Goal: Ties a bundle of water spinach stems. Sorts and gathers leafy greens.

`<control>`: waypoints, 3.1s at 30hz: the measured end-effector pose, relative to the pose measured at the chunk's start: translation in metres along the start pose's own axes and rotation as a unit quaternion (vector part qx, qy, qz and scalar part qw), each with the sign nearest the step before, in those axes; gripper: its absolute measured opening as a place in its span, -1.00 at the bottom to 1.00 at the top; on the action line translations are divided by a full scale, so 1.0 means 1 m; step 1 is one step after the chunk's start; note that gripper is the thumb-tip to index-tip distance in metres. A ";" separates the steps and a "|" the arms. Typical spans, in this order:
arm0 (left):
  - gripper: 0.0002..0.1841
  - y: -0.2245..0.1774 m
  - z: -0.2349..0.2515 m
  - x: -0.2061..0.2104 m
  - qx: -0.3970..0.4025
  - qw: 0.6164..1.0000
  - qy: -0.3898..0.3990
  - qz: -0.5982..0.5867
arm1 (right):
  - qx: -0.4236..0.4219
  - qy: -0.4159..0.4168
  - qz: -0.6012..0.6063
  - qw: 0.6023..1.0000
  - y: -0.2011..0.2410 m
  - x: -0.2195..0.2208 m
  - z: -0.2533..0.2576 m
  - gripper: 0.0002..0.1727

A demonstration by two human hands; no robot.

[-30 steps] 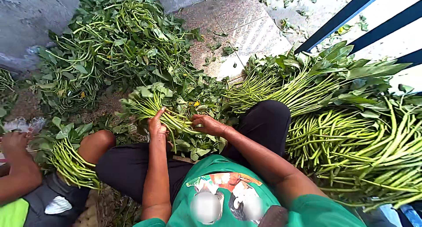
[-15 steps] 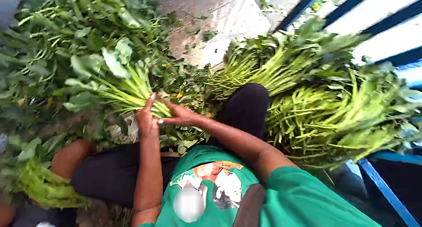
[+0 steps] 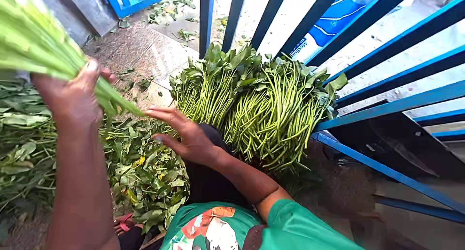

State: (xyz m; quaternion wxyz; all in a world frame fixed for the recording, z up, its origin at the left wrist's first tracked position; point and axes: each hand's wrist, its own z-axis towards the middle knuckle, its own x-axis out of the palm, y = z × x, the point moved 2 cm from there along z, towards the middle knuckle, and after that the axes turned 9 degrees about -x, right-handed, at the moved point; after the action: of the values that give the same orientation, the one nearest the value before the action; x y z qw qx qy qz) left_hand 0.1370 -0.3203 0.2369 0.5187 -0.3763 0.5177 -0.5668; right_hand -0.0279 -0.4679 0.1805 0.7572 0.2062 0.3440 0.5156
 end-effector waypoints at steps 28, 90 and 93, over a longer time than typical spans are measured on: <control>-0.38 0.194 -0.050 0.151 -0.104 0.957 0.264 0.055 | 0.375 0.206 -0.378 0.821 -0.266 -0.122 -0.047 -0.41; -0.08 0.381 -0.277 -0.128 -0.515 0.803 0.015 0.301 | 0.154 0.556 -0.195 0.793 -0.256 0.331 -0.042 -0.44; -0.10 0.388 -0.279 -0.112 -0.534 0.778 0.043 0.329 | 0.105 0.605 -0.204 0.762 -0.296 0.373 -0.053 -0.35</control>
State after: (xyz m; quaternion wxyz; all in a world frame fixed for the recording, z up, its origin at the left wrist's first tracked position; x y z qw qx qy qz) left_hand -0.0350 -0.1270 -0.1806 0.3670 -0.3751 0.8512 -0.0104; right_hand 0.2091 -0.2394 -0.1680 0.4524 -0.1455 0.8167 0.3274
